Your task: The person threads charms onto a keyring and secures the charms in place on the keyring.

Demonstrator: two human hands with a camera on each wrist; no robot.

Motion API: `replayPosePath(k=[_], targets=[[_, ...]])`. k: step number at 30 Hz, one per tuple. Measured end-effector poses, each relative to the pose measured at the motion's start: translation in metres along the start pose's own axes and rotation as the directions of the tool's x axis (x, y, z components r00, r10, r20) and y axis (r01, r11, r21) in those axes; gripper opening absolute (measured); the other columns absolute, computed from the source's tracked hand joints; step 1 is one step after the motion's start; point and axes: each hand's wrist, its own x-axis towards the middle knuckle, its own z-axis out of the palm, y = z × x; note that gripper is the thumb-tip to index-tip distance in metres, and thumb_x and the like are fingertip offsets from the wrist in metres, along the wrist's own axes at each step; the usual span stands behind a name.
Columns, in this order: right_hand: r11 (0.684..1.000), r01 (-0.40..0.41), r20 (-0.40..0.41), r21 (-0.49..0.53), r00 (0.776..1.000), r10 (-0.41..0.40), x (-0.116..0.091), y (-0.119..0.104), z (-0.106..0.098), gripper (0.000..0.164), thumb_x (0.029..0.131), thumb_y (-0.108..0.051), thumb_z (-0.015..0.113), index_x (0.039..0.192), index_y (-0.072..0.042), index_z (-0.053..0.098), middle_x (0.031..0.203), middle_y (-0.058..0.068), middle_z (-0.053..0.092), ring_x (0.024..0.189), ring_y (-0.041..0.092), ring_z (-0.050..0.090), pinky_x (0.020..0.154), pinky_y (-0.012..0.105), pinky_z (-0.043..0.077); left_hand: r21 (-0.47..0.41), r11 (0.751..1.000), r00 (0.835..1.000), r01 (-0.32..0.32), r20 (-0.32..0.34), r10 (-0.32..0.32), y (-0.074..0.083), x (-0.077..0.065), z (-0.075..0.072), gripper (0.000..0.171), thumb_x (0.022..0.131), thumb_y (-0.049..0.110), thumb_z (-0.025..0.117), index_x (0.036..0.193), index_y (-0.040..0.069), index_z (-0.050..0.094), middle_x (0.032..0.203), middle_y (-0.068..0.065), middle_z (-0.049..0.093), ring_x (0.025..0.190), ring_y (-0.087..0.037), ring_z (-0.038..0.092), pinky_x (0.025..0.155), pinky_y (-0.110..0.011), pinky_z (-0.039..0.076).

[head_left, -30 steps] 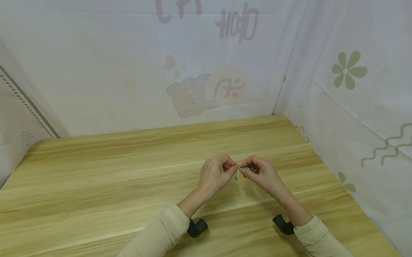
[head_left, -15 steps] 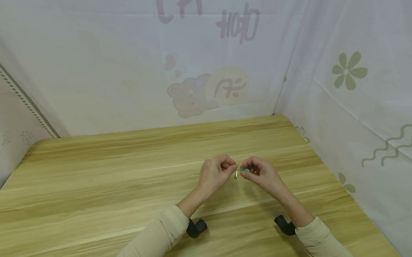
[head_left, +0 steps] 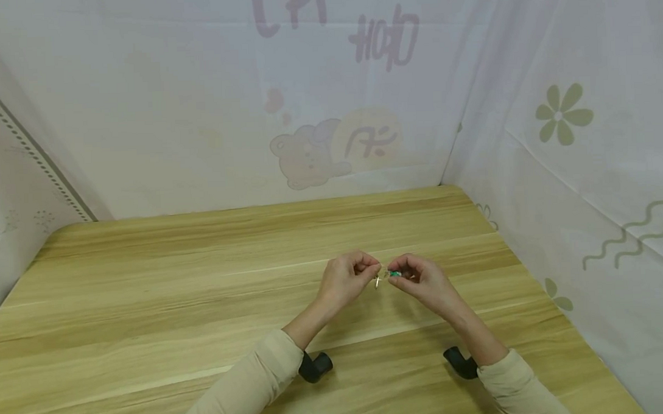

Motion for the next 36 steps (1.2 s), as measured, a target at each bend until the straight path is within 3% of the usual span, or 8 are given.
replayPosePath(k=[5, 10, 15, 19, 25, 29, 33, 36], targets=[[1.0, 0.007, -0.018, -0.028, 1.0, -0.008, 0.0, 0.0, -0.001, 0.017, 0.088, -0.012, 0.066, 0.102, -0.002, 0.063, 0.095, 0.01, 0.065, 0.079, 0.009, 0.054, 0.065, 0.022, 0.047, -0.066, 0.996, 0.995, 0.066, 0.085, -0.06, -0.003, 0.0, -0.001, 0.013, 0.091, 0.016, 0.062, 0.091, 0.006, 0.07, 0.077, -0.004, 0.069, 0.06, -0.005, 0.051, 0.05, -0.017, 0.039], [1.0, 0.002, -0.016, -0.019, 1.0, -0.002, -0.001, -0.001, -0.001, 0.017, 0.089, -0.013, 0.065, 0.102, -0.002, 0.063, 0.096, 0.011, 0.065, 0.078, 0.011, 0.055, 0.064, 0.021, 0.047, -0.169, 0.976, 0.975, 0.139, 0.194, -0.105, -0.007, 0.0, -0.002, 0.018, 0.095, 0.017, 0.056, 0.096, 0.002, 0.067, 0.081, -0.005, 0.066, 0.065, -0.011, 0.05, 0.055, -0.019, 0.038], [1.0, -0.009, -0.016, -0.029, 1.0, 0.008, -0.001, -0.002, -0.003, 0.017, 0.089, -0.012, 0.065, 0.101, -0.001, 0.063, 0.096, 0.011, 0.065, 0.075, 0.012, 0.055, 0.062, 0.021, 0.047, -0.269, 0.938, 0.941, 0.219, 0.313, -0.13, -0.01, 0.001, -0.002, 0.026, 0.099, 0.021, 0.048, 0.103, -0.001, 0.062, 0.103, -0.012, 0.065, 0.096, -0.02, 0.06, 0.085, -0.034, 0.049], [0.999, -0.013, -0.018, -0.032, 1.0, 0.012, 0.001, -0.003, -0.005, 0.016, 0.088, -0.011, 0.066, 0.101, -0.001, 0.063, 0.094, 0.011, 0.065, 0.072, 0.01, 0.055, 0.06, 0.02, 0.047, -0.323, 0.911, 0.916, 0.258, 0.382, -0.125, -0.009, 0.001, -0.003, 0.028, 0.101, 0.022, 0.042, 0.105, -0.001, 0.057, 0.114, -0.015, 0.063, 0.114, -0.03, 0.058, 0.104, -0.047, 0.037], [0.999, -0.024, -0.012, -0.045, 1.0, 0.023, 0.003, -0.004, -0.006, 0.015, 0.088, -0.01, 0.066, 0.1, -0.002, 0.063, 0.094, 0.011, 0.065, 0.075, 0.013, 0.055, 0.062, 0.02, 0.047, -0.338, 0.9, 0.901, 0.277, 0.417, -0.121, -0.009, 0.002, -0.002, 0.026, 0.102, 0.022, 0.038, 0.105, 0.0, 0.053, 0.111, -0.015, 0.065, 0.111, -0.029, 0.059, 0.105, -0.05, 0.036], [0.996, -0.007, -0.011, -0.091, 1.0, 0.006, 0.004, -0.002, -0.007, 0.014, 0.088, -0.01, 0.066, 0.099, -0.003, 0.063, 0.093, 0.008, 0.065, 0.075, 0.011, 0.054, 0.062, 0.021, 0.047, -0.357, 0.889, 0.898, 0.286, 0.424, -0.119, -0.01, 0.003, -0.001, 0.025, 0.103, 0.02, 0.037, 0.105, -0.001, 0.049, 0.105, -0.013, 0.06, 0.105, -0.029, 0.06, 0.1, -0.046, 0.042], [0.986, 0.035, -0.008, -0.165, 0.999, -0.037, 0.006, -0.001, -0.005, 0.014, 0.086, -0.008, 0.068, 0.099, -0.003, 0.064, 0.092, 0.006, 0.065, 0.075, 0.011, 0.056, 0.063, 0.022, 0.05, -0.372, 0.878, 0.901, 0.301, 0.413, -0.134, -0.01, 0.003, -0.001, 0.022, 0.103, 0.017, 0.037, 0.104, -0.002, 0.047, 0.097, -0.007, 0.054, 0.099, -0.029, 0.057, 0.091, -0.038, 0.049], [0.974, 0.068, -0.006, -0.215, 0.997, -0.071, 0.007, 0.002, -0.003, 0.014, 0.084, -0.006, 0.069, 0.097, -0.003, 0.065, 0.091, 0.006, 0.066, 0.074, 0.009, 0.056, 0.063, 0.023, 0.051, -0.328, 0.898, 0.907, 0.295, 0.392, -0.155, -0.011, 0.004, -0.001, 0.022, 0.102, 0.018, 0.04, 0.1, -0.002, 0.05, 0.089, -0.003, 0.051, 0.085, -0.022, 0.053, 0.075, -0.029, 0.048]])
